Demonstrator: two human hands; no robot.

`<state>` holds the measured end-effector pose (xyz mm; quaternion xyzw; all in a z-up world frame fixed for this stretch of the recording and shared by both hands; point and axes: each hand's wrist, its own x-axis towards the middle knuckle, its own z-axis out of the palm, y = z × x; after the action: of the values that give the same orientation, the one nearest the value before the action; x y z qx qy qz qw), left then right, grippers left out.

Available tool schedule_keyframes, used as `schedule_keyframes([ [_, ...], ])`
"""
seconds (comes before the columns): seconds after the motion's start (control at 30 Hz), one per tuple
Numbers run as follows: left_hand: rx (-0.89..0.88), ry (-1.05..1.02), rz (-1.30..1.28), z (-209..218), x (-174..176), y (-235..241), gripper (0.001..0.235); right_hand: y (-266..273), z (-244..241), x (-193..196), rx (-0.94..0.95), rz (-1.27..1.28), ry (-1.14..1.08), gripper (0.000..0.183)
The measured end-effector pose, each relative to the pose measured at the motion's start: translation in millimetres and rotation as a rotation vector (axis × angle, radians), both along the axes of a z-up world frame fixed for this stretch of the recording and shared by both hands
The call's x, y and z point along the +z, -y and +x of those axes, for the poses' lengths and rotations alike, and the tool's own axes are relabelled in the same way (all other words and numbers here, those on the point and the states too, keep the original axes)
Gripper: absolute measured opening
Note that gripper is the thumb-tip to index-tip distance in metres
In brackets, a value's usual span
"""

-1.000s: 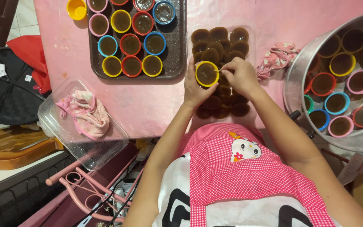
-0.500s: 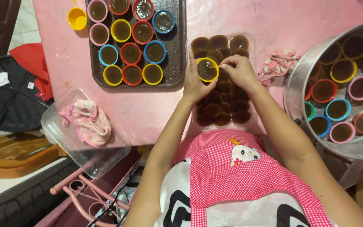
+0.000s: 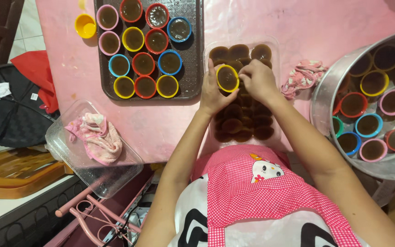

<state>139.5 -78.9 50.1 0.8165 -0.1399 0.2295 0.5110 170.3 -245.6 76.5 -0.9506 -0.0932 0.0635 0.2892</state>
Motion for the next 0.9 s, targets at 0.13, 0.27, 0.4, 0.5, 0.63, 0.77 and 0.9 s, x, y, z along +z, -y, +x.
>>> schedule_keyframes([
  [0.13, 0.021, -0.076, 0.028, 7.0, -9.5, -4.7, 0.115, -0.5, 8.3, -39.0, -0.281, 0.383, -0.355, 0.006],
  [0.27, 0.027, -0.139, 0.140, 18.0, -13.8, -6.7, 0.118, -4.3, 14.8, -45.2, -0.481, 0.721, -0.528, 0.007],
  [0.4, 0.030, -0.221, 0.217, 27.7, -14.1, -6.8, 0.120, -5.9, 23.4, -39.7, -0.543, 0.798, -0.549, 0.007],
  [0.5, 0.012, -0.299, 0.241, 37.9, -10.4, -6.4, 0.121, -4.1, 35.1, -54.0, -0.577, 0.679, -0.453, 0.009],
  [0.63, -0.022, -0.364, 0.297, 55.7, -12.0, -9.2, 0.119, 8.1, 58.6, -86.2, -0.507, 0.506, -0.318, 0.006],
  [0.77, -0.047, -0.475, 0.381, 68.7, -9.3, -10.2, 0.118, 7.8, 62.6, -79.7, -0.395, 0.182, -0.179, 0.004],
  [0.9, -0.031, -0.605, 0.422, 69.9, 1.5, -14.7, 0.114, 5.8, 57.2, -65.1, -0.348, 0.066, -0.102, 0.004],
])
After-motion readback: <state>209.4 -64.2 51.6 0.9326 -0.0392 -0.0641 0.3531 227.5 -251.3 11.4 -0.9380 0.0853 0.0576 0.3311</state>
